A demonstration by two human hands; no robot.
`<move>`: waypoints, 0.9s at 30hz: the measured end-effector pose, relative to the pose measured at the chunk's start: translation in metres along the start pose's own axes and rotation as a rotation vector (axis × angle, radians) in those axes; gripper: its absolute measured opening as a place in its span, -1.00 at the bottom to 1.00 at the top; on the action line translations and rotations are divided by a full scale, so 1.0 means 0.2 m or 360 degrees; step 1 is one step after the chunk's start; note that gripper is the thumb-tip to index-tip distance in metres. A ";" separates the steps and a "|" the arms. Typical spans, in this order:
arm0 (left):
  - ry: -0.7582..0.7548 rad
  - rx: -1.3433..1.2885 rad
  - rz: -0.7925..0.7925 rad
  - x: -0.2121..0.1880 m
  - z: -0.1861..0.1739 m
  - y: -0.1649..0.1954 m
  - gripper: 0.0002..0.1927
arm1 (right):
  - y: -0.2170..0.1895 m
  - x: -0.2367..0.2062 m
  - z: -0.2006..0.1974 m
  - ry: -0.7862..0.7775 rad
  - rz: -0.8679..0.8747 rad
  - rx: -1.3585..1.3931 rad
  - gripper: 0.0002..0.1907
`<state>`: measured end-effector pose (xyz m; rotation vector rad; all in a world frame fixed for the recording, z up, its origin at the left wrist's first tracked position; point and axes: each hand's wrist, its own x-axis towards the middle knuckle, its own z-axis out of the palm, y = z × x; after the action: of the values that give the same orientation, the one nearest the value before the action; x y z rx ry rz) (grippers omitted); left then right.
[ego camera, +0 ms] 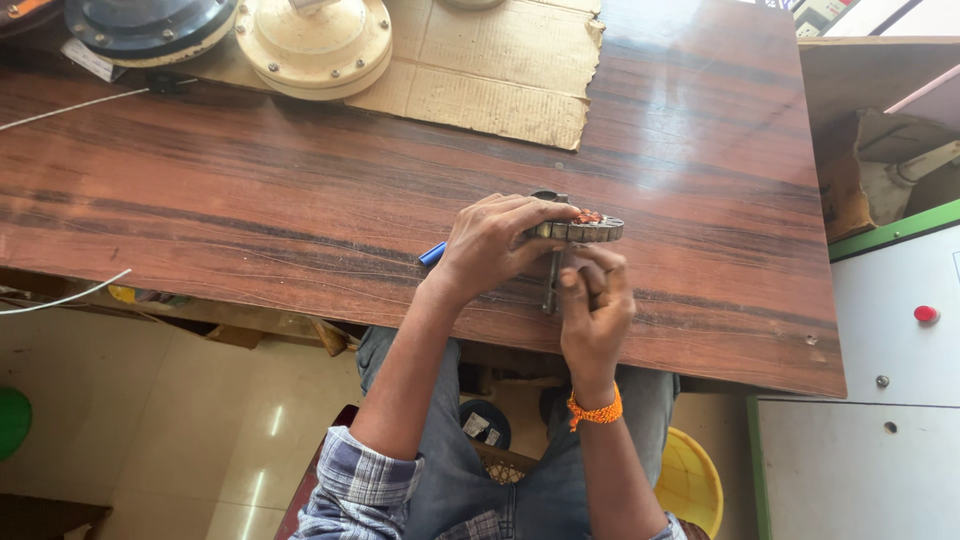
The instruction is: The person holds a circular electrical component with copper windings and repeatedly inserts and adjusts small metal pieces into its slots. The person rotates the component to access different slots and continues the insertion process throughout the clip.
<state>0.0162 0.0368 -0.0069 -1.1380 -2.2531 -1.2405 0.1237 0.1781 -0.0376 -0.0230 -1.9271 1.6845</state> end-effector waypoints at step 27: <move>0.0373 -0.0024 -0.0242 -0.03 0.07 0.20 -0.63 | 0.00 -0.01 0.01 0.0059 0.0139 -0.0299 -0.87</move>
<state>0.0522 0.0562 0.0036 -0.7910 -2.1878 -1.3725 0.1240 0.1754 -0.0377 -0.2116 -2.0767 1.5403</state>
